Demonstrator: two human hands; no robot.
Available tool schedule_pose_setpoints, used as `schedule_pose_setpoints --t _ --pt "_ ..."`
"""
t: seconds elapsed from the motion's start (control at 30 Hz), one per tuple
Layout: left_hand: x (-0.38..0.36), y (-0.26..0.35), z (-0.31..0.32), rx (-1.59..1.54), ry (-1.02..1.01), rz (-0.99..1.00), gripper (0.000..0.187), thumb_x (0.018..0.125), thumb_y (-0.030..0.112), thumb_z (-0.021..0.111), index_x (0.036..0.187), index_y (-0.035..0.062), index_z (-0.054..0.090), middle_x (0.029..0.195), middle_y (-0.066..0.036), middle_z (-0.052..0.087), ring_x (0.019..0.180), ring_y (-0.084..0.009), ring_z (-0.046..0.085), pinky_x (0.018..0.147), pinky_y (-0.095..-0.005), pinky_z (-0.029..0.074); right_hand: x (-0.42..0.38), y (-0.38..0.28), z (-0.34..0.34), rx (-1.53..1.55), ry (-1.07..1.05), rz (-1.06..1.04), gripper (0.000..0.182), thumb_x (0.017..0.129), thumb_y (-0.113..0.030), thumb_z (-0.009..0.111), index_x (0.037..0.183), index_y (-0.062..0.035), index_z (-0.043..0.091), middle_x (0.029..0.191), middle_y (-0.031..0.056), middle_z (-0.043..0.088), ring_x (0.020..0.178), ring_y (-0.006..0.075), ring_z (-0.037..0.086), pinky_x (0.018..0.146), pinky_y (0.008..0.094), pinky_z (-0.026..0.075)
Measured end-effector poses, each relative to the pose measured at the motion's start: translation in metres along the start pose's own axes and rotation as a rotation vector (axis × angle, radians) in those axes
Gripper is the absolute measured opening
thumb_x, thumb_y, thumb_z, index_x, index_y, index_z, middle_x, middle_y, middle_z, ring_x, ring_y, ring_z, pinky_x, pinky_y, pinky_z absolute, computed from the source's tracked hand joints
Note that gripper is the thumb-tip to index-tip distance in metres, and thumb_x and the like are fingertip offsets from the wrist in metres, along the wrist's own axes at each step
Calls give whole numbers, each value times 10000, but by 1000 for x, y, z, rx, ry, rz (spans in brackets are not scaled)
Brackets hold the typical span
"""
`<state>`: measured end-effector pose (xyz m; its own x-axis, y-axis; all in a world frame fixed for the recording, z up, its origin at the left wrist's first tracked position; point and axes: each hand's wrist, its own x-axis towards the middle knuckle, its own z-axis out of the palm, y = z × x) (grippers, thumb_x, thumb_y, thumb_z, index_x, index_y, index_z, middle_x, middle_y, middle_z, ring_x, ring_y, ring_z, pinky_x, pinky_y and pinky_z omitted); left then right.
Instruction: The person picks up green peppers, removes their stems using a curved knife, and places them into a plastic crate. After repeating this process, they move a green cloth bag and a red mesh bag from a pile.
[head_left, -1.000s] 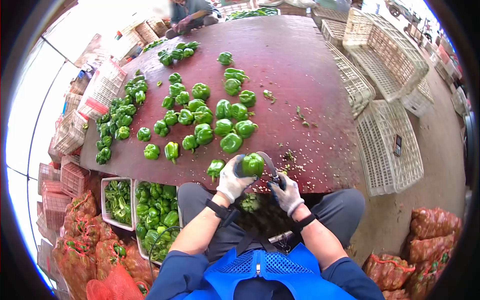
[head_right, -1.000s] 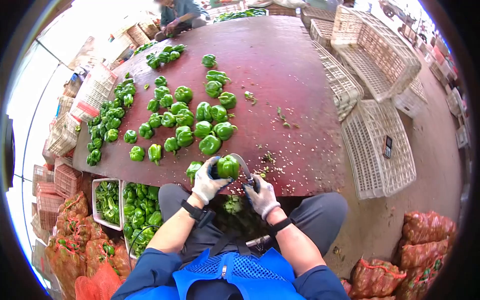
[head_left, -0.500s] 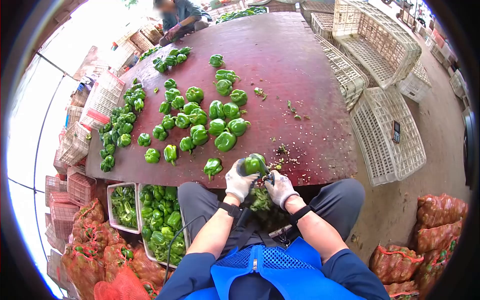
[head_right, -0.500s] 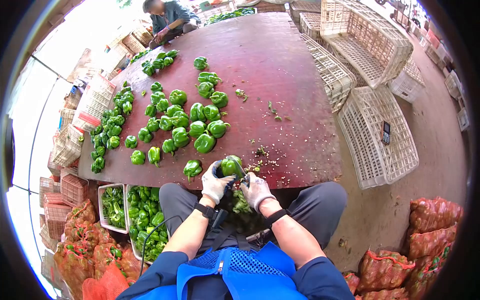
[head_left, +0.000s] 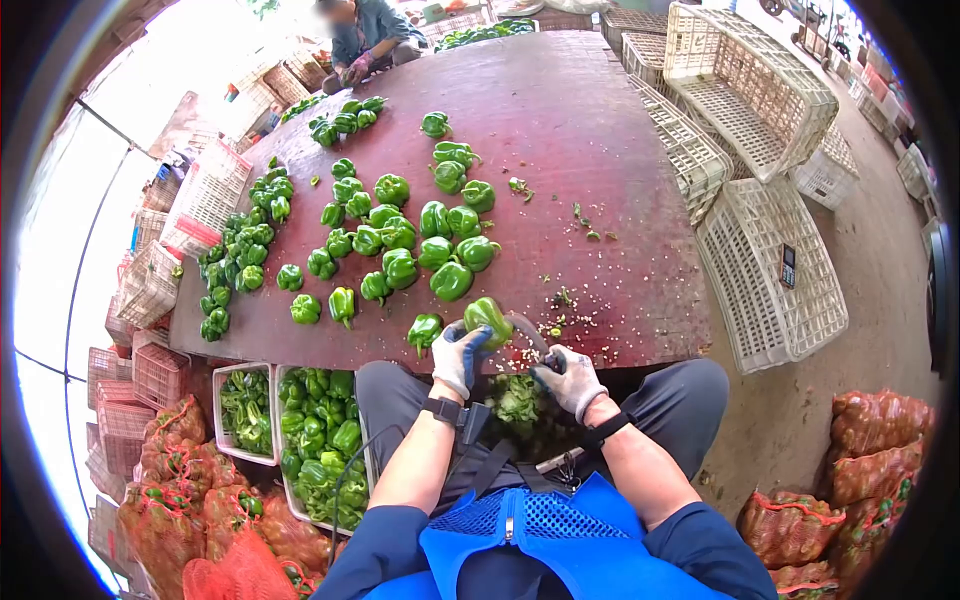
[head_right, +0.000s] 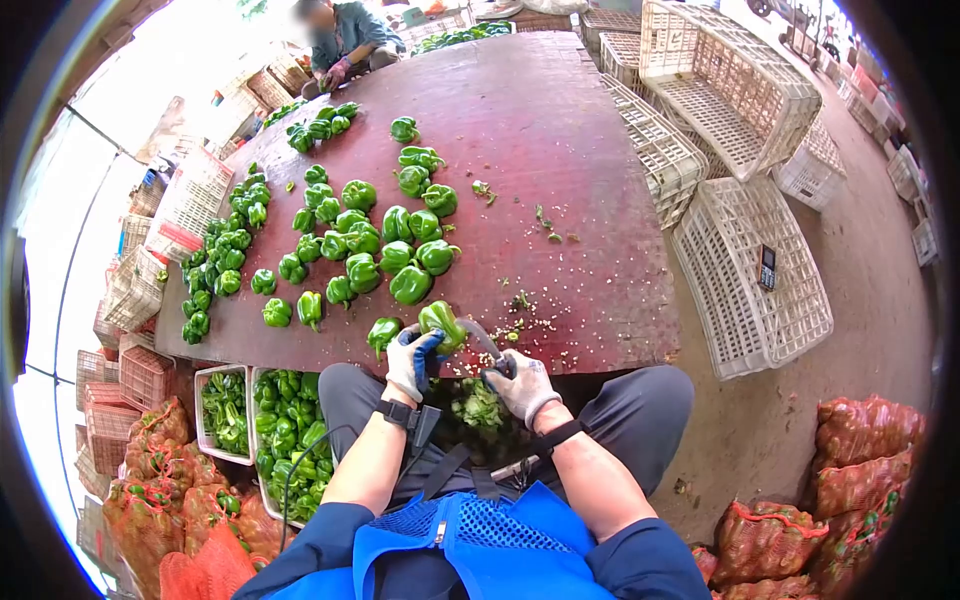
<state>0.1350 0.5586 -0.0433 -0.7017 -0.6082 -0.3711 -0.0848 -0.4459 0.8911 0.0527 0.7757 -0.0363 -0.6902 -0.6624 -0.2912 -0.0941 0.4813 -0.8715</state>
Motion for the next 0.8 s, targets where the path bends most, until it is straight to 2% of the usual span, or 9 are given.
schedule_pose_setpoints --t 0.03,0.1,0.13,0.23,0.3,0.43,0.5,0.6,0.8 --pt "-6 1 2 36 -53 15 329 839 15 717 1149 -44 623 1009 -98 698 858 -185 688 768 -322 581 2 -1 1 0 -1 5 358 832 -271 738 1087 -46 625 878 173 691 835 292 674 781 385 529" --pt "-26 7 13 84 -161 30 381 825 -7 705 1191 -50 608 1070 -95 689 948 -185 674 848 -321 562 6 -4 7 401 74 -128 488 803 -262 810 1188 -32 617 972 111 707 886 181 647 827 335 520" --pt "-38 15 22 21 -223 -28 394 832 -8 694 1211 -52 598 1087 -104 686 956 -179 668 838 -314 559 7 -10 4 474 19 -121 573 791 -266 835 1254 -24 599 1083 81 701 963 152 632 877 327 513" --pt "-42 12 33 73 -289 14 385 839 2 690 1211 -44 602 1094 -101 687 948 -173 666 822 -306 554 10 -9 3 469 22 -123 536 796 -240 835 1235 -31 610 1067 64 698 953 135 629 871 318 517" --pt "-41 17 38 163 -220 -96 391 833 12 722 1206 -30 610 1067 -71 687 883 -146 660 770 -287 555 11 -7 2 646 -38 -102 516 794 -206 838 1224 -27 616 1057 42 694 952 109 621 865 301 521" --pt "-48 20 44 212 -257 -11 358 850 29 711 1190 -33 619 1052 -70 690 877 -141 659 764 -291 555 12 -4 -1 805 -52 -148 464 802 -145 818 1203 -11 627 1048 29 690 933 100 619 849 294 523" --pt "-52 13 47 -4 -268 -44 338 856 42 708 1176 -32 626 1044 -69 693 872 -142 661 750 -287 554 11 -3 -2 815 -55 -105 448 806 -144 811 1194 -9 633 1039 30 692 927 103 622 845 291 523" --pt "-53 7 46 -84 -272 -77 311 869 39 686 1167 -27 628 1052 -73 692 889 -154 666 773 -288 552 10 -2 -5 843 -42 -78 409 810 -136 795 1172 -9 652 1015 33 699 919 103 627 842 280 519" --pt "-62 12 42 -222 -361 -77 288 894 45 641 1171 -29 618 1068 -90 691 936 -185 673 842 -321 543 4 -7 -12 999 -176 118 426 807 -184 781 1173 -7 654 939 30 689 745 91 618 649 262 522"
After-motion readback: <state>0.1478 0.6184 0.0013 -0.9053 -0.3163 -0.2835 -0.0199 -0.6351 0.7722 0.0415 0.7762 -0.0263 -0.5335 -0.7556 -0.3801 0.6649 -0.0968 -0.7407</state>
